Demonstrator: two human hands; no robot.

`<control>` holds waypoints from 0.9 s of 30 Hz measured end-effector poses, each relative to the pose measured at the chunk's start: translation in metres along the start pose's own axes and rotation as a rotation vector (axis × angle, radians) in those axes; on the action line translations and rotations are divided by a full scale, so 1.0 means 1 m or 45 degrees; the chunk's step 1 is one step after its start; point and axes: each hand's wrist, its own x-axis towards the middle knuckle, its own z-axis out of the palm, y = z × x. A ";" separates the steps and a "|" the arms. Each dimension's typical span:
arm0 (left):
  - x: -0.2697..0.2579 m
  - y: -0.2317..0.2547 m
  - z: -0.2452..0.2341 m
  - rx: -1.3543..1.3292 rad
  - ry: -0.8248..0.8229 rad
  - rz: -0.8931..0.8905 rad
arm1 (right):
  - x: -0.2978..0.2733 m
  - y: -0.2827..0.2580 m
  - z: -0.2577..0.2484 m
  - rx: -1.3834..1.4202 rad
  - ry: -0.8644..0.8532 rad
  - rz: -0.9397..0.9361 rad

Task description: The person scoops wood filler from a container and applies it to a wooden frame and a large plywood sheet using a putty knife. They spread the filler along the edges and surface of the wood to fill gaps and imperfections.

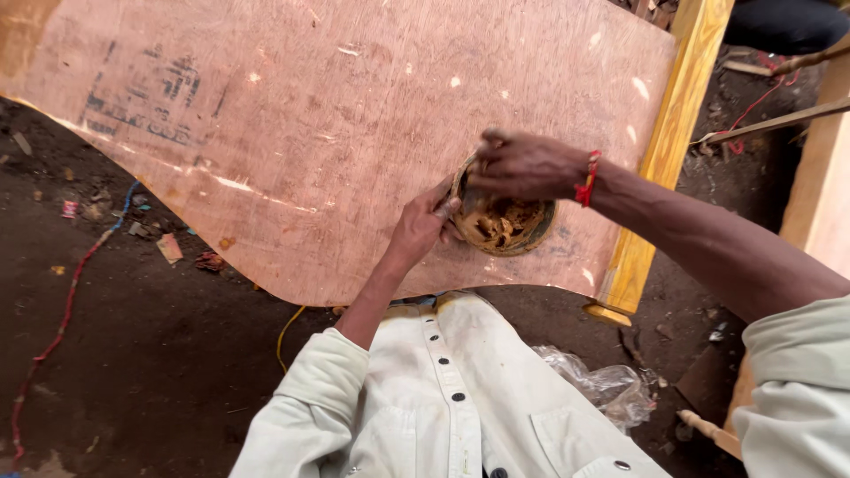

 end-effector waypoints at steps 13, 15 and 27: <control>0.002 -0.001 0.005 -0.096 -0.008 0.114 | -0.008 -0.014 0.017 -0.106 0.151 -0.287; 0.002 0.000 0.003 -0.085 -0.014 0.107 | -0.002 -0.011 0.020 -0.074 0.092 -0.165; 0.001 0.023 0.021 0.140 0.032 -0.167 | -0.037 -0.062 0.066 0.396 -0.366 0.961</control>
